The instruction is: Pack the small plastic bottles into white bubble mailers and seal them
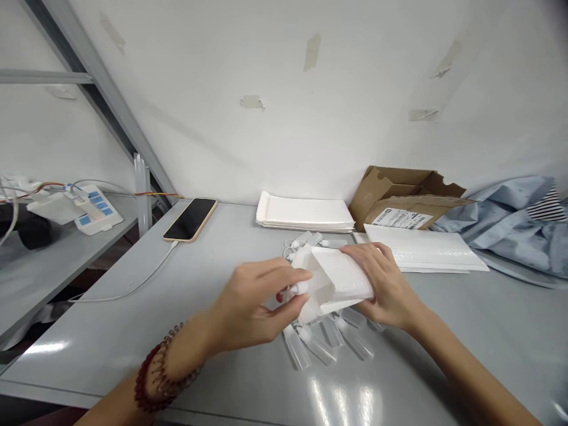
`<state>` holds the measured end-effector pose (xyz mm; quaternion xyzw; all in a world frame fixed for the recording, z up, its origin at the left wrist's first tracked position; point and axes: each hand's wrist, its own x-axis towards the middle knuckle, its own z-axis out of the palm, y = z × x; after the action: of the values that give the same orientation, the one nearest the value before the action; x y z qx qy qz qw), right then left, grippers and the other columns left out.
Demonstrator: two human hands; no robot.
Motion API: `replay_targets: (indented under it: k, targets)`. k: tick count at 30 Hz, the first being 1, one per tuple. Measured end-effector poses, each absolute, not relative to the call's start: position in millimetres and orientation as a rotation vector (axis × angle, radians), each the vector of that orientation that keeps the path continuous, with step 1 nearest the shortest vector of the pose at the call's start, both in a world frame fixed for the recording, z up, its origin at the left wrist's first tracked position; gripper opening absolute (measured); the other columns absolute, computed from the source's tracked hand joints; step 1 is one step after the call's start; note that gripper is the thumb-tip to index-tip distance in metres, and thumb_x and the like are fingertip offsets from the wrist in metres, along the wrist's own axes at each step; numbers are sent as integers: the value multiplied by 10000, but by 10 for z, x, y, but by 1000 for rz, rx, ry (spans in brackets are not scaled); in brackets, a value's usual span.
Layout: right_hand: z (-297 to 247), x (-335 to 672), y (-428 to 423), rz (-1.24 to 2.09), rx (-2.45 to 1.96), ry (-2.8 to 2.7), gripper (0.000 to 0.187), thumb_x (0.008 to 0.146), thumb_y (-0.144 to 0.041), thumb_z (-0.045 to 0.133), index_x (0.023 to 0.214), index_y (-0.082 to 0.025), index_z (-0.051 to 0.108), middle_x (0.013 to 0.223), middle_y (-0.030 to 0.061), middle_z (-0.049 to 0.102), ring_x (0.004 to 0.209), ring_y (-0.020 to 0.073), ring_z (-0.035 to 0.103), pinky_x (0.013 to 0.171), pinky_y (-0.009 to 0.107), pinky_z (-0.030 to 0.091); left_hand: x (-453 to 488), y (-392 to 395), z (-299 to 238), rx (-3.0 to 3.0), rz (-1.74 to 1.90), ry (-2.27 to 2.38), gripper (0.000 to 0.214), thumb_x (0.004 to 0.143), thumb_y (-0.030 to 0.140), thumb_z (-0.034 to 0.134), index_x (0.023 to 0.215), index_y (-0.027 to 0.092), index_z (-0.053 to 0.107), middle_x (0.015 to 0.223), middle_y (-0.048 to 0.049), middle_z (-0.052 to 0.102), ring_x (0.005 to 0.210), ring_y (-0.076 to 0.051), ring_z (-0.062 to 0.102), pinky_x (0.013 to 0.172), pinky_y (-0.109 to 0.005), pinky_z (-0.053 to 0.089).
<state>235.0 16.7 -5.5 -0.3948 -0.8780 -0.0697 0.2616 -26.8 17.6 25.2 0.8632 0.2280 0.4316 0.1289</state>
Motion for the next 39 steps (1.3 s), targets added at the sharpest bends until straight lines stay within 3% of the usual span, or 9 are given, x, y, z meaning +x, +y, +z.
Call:
replay_targets:
  k: [5, 7, 12, 21, 25, 28, 31, 34, 39]
  targets:
    - [-69, 2235, 108, -242, -1152, -2397, 586, 686, -187, 488, 1255, -159, 352, 1126, 147, 579, 1005, 299, 527, 886, 479, 313, -176, 213, 55, 2932, 1242, 706, 166, 876, 89, 511, 1023, 135, 573, 974, -81, 692, 811, -140, 650, 648, -214, 520]
    - [-87, 2197, 89, -250, -1179, -2394, 588, 679, -173, 476, 1254, -158, 354, 1126, 149, 580, 1009, 301, 528, 883, 475, 316, -156, 218, 56, 2984, 1257, 822, 107, 885, 91, 491, 922, 122, 586, 884, -84, 691, 754, -149, 638, 611, -228, 506]
    - [-129, 2111, 48, -319, -1246, -2402, 575, 678, -144, 481, 1244, -151, 379, 1113, 160, 584, 985, 312, 526, 874, 479, 317, -122, 225, 53, 3049, 1044, 910, 242, 880, 53, 391, 735, 145, 562, 676, -57, 601, 624, -159, 511, 568, -263, 445]
    - [-89, 2074, -13, -343, -1196, -2462, 588, 662, -132, 461, 1245, -105, 385, 1080, 159, 576, 950, 299, 511, 855, 471, 320, -93, 176, 171, 2373, 668, 714, 312, 789, 22, 360, 521, 170, 413, 517, 26, 435, 516, -98, 376, 498, -229, 329]
    - [-14, 2170, 10, -351, -1225, -2456, 593, 665, -174, 466, 1249, -114, 381, 1096, 160, 568, 970, 306, 508, 858, 477, 317, -136, 205, 213, 2283, 997, 789, 246, 836, 70, 429, 704, 171, 610, 688, -4, 616, 637, -114, 551, 618, -228, 459]
    - [36, 2254, 39, -372, -1297, -2408, 603, 671, -217, 472, 1260, -135, 371, 1096, 160, 567, 961, 317, 506, 839, 483, 329, -164, 255, 213, 2067, 1342, 1102, 128, 820, 195, 576, 931, 184, 638, 877, -37, 666, 754, -145, 611, 680, -256, 511]
    - [40, 2279, 51, -331, -1334, -2405, 619, 685, -237, 478, 1287, -161, 356, 1130, 159, 566, 980, 321, 511, 850, 497, 339, -161, 295, 212, 1833, 999, 1256, 153, 795, 327, 618, 803, 175, 620, 717, -3, 633, 603, -126, 583, 512, -216, 467]
    - [-4, 2212, 26, -326, -1323, -2459, 648, 710, -240, 484, 1330, -129, 330, 1267, 207, 503, 1125, 354, 474, 912, 547, 320, -130, 303, 176, 1658, 652, 1207, 344, 836, 346, 536, 552, 170, 457, 464, 49, 485, 426, -84, 466, 406, -186, 347]
    - [-107, 1968, -98, -532, -1035, -2528, 595, 761, -97, 426, 1345, -23, 337, 1361, 244, 450, 1311, 335, 346, 993, 565, 283, -69, 277, 78, 1521, 681, 1168, 399, 834, 325, 520, 504, 174, 352, 409, 60, 418, 388, -71, 418, 382, -183, 270]
